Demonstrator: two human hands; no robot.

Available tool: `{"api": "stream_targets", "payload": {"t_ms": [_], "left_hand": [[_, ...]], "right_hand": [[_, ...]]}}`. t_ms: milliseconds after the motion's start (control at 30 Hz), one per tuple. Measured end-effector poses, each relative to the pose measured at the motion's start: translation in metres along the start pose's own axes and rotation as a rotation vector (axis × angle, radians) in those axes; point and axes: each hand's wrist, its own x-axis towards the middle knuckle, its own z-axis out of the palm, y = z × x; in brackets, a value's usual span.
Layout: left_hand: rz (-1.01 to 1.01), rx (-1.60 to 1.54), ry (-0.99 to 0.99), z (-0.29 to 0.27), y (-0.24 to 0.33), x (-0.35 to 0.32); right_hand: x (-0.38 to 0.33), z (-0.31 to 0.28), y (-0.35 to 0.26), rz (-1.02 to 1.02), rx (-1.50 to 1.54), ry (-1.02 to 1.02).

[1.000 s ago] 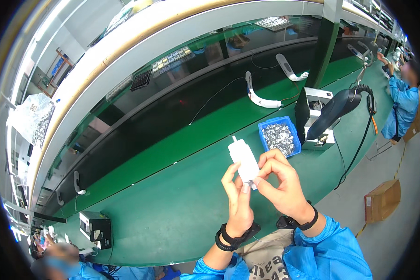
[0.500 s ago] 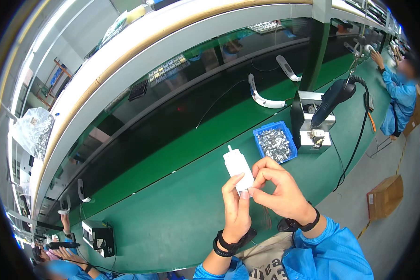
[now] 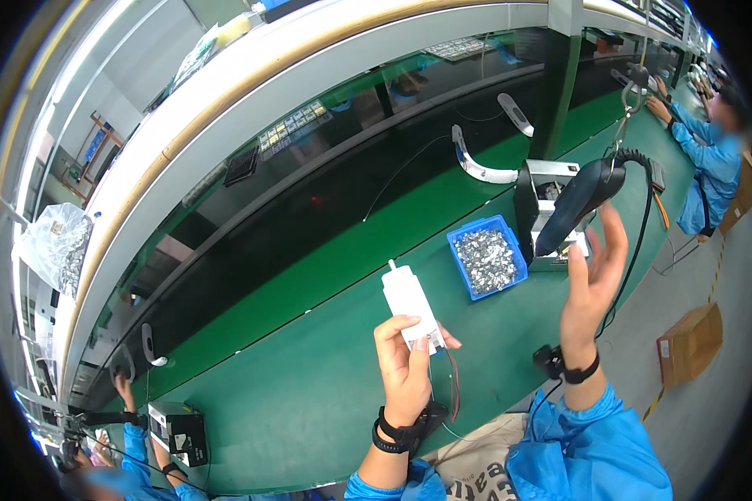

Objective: Assemble plastic casing housings using an electronic hanging screwdriver and small screws on an electronics manufacturing assembly line.

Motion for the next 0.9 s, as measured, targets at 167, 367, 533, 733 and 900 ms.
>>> {"api": "stream_targets", "payload": {"t_ms": [167,367,533,733,900], "left_hand": [[-0.035,0.017,-0.103,-0.001,-0.004,0.011],[-0.083,0.017,0.002,-0.002,0.002,0.017],[-0.048,-0.051,0.198,-0.013,0.005,0.02],[-0.078,-0.053,0.168,-0.008,0.003,0.028],[-0.053,-0.031,0.135,-0.001,0.002,0.023]], "right_hand": [[0.049,0.009,-0.01,0.225,0.421,-0.434],[0.064,-0.011,0.019,0.203,0.449,-0.372],[0.083,-0.026,0.049,0.133,0.219,-0.21],[0.081,-0.036,0.076,0.143,0.261,-0.236],[0.072,-0.036,0.079,0.222,0.292,-0.264]]}}
